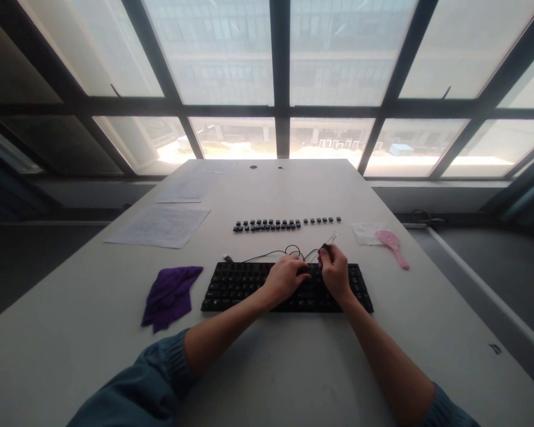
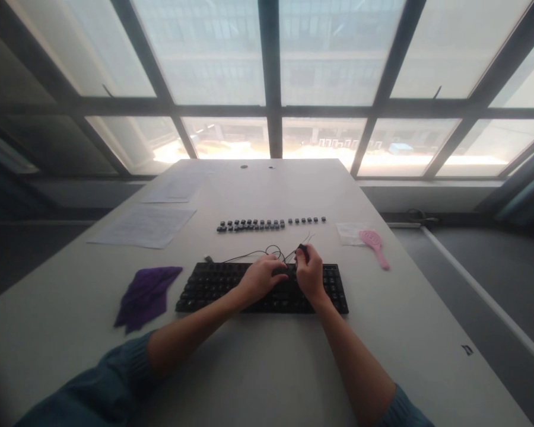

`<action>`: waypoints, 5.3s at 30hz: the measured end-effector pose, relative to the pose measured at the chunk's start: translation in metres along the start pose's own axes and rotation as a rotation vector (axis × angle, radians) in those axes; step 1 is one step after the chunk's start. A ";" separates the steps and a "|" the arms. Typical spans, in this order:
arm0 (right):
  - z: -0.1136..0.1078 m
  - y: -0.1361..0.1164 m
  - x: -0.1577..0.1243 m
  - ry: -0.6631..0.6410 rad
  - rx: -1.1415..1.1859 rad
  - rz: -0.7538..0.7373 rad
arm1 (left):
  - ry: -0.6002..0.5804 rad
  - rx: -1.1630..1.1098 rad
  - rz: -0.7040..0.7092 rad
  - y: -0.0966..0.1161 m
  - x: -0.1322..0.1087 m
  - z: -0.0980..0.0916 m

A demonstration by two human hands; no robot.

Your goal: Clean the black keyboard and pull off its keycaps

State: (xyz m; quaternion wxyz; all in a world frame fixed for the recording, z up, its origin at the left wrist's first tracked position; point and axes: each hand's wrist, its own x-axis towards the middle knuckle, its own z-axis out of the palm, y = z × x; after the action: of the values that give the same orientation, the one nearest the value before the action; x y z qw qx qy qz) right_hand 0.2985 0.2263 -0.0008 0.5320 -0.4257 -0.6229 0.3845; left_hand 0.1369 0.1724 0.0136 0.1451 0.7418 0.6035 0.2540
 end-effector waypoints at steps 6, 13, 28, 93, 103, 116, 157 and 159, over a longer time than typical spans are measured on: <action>0.002 -0.001 -0.003 -0.023 -0.042 -0.013 | 0.014 -0.041 -0.008 0.003 0.001 0.004; 0.002 0.000 -0.003 -0.030 -0.017 -0.001 | 0.064 0.023 0.118 0.002 -0.005 0.016; 0.001 0.005 0.001 0.028 0.050 0.022 | 0.051 0.069 0.130 0.005 -0.006 0.020; -0.020 0.000 0.006 -0.161 -0.076 -0.126 | 0.082 -0.036 0.091 0.024 0.023 0.002; -0.018 0.004 0.003 -0.255 -0.124 -0.097 | 0.085 -0.102 0.101 0.016 0.009 0.019; -0.022 0.004 0.004 -0.235 -0.131 -0.069 | 0.080 -0.125 0.052 0.016 0.009 0.019; -0.025 -0.001 -0.002 -0.093 -0.090 -0.098 | 0.183 -0.260 -0.020 0.020 0.012 0.017; -0.025 0.000 -0.001 -0.039 -0.065 -0.065 | 0.251 -0.361 -0.109 0.020 0.014 0.015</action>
State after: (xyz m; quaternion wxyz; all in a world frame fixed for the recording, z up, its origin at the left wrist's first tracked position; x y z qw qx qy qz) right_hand 0.3228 0.2265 0.0022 0.5178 -0.4146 -0.6587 0.3550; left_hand 0.1633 0.1825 0.0143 0.2125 0.6326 0.6009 0.4400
